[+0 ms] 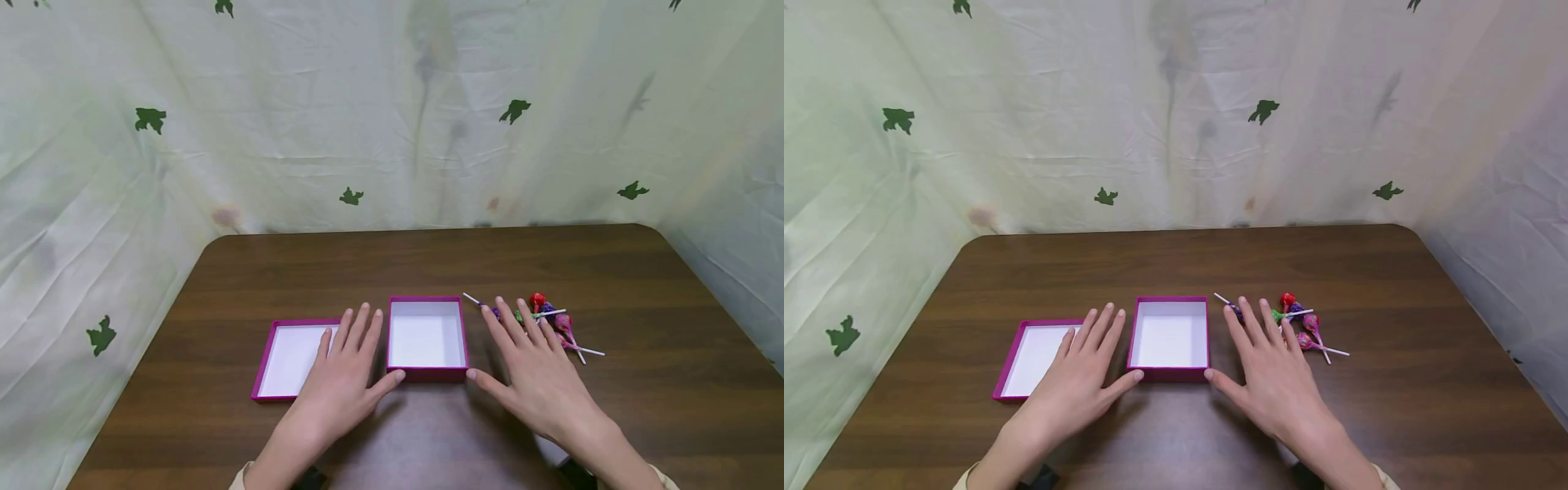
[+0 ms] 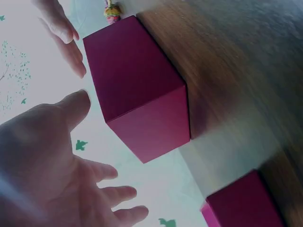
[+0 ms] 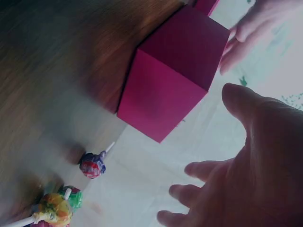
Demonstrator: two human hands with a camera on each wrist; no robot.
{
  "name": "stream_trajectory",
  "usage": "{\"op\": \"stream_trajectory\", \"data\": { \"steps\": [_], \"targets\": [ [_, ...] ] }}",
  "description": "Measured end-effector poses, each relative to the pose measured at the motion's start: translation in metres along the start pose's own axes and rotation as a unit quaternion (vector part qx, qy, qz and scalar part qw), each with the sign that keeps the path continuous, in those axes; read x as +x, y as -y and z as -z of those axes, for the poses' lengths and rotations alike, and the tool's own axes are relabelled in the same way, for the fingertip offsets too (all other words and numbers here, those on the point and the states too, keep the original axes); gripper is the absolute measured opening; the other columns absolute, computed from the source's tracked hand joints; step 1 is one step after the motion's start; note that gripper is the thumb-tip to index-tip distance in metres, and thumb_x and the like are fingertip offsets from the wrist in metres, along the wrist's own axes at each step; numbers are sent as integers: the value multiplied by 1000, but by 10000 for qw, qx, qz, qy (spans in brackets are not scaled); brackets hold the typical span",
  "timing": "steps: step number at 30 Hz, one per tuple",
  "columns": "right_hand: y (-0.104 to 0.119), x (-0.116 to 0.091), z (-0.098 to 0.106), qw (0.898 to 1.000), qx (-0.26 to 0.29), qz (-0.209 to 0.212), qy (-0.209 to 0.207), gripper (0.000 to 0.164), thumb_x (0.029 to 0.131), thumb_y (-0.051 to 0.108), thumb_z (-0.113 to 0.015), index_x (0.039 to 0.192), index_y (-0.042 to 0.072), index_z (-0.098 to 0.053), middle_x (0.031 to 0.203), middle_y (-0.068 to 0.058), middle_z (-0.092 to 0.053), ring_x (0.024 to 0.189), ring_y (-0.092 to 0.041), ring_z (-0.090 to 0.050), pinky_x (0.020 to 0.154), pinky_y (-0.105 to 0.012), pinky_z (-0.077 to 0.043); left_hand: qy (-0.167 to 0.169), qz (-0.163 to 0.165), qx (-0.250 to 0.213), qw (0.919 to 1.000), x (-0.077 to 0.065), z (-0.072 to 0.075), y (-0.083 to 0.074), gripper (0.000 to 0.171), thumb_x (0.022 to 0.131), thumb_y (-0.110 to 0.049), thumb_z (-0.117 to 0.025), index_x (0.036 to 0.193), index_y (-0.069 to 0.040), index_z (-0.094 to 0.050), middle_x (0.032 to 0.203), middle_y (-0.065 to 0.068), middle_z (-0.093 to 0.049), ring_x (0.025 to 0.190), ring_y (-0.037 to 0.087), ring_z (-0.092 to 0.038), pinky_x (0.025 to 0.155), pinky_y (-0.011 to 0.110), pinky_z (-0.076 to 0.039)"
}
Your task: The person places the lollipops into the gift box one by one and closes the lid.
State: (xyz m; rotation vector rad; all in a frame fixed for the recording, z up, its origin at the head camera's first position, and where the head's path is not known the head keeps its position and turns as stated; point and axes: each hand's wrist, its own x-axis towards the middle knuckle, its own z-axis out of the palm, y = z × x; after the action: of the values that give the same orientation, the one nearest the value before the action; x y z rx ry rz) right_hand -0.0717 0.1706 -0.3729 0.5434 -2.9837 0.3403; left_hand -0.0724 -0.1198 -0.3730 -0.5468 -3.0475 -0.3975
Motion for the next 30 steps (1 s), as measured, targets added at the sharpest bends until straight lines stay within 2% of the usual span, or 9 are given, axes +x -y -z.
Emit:
{"op": "stream_trajectory", "data": {
  "steps": [4, 8, 14, 17, 20, 22, 26, 28, 30],
  "targets": [
    [-3, 0, 2, 9993, -40, 201, -318, 87, 91, 71, -45, 158, 20, -22, 164, -2, -13, 150, -27, -2, 116, -51, -6, -36, 17, -878, 9961, 5, 1, -5, 80, 98, -55, -50, 158, -13, -19, 164, 5, -11, 148, 27, -12, 113, 52, -21],
    [-5, 0, 3, 9955, -83, 503, -793, 82, 91, 64, -53, 156, 20, -28, 162, -2, -19, 149, -29, -12, 117, -47, -9, -131, 91, -1873, 9822, 11, 0, -10, 73, 98, -42, -57, 157, -14, -24, 163, -1, -13, 146, 21, -22, 110, 48, -30],
    [-7, 1, 4, 9892, 88, 748, -1255, 77, 90, 55, -61, 153, 20, -36, 160, 0, -27, 145, -30, -24, 112, -52, -22, 6, 389, -2670, 9629, 19, -5, -7, 72, 94, -31, -67, 154, -11, -31, 161, 4, -21, 136, 25, -42, 102, 48, -40],
    [-8, 0, 6, 9869, 256, 788, -1384, 74, 89, 52, -63, 152, 21, -39, 158, 0, -31, 143, -29, -29, 107, -57, -28, 174, 421, -3066, 9507, 21, -8, -1, 72, 92, -26, -69, 153, -10, -33, 159, 8, -26, 132, 28, -47, 102, 47, -41],
    [-11, -1, 8, 9815, 443, 1000, -1570, 69, 90, 48, -64, 150, 20, -43, 155, 1, -36, 139, -28, -35, 105, -57, -31, 314, 445, -3393, 9391, 22, -11, 3, 71, 91, -21, -70, 153, -12, -34, 157, 6, -30, 129, 29, -50, 101, 47, -42],
    [-13, 0, 9, 9737, 622, 1285, -1778, 62, 92, 45, -62, 147, 18, -48, 152, 0, -41, 135, -28, -42, 103, -53, -34, 388, 494, -3585, 9314, 22, -11, 5, 70, 92, -19, -69, 153, -14, -35, 156, 2, -31, 126, 29, -53, 100, 47, -43],
    [-21, 5, 10, 9530, 1138, 1866, -2097, 51, 97, 43, -55, 138, 12, -56, 144, -2, -50, 124, -23, -53, 104, -33, -36, 425, 599, -3691, 9265, 21, -11, 7, 68, 92, -17, -68, 152, -17, -37, 154, -2, -35, 123, 28, -55, 99, 49, -43],
    [-26, 9, 11, 9436, 1479, 2101, -2090, 45, 98, 38, -56, 134, 11, -59, 139, -4, -54, 120, -21, -56, 103, -24, -36, 434, 625, -3726, 9248, 20, -11, 8, 67, 91, -16, -68, 151, -17, -38, 153, -2, -37, 121, 28, -56, 100, 49, -42],
    [-33, 13, 14, 9392, 1808, 2241, -1871, 39, 95, 26, -63, 131, 11, -60, 135, -4, -56, 118, -18, -56, 100, -18, -37, 447, 648, -3756, 9234, 20, -10, 8, 66, 91, -16, -68, 151, -18, -39, 152, -2, -38, 121, 27, -57, 100, 50, -42]
  ]
}}
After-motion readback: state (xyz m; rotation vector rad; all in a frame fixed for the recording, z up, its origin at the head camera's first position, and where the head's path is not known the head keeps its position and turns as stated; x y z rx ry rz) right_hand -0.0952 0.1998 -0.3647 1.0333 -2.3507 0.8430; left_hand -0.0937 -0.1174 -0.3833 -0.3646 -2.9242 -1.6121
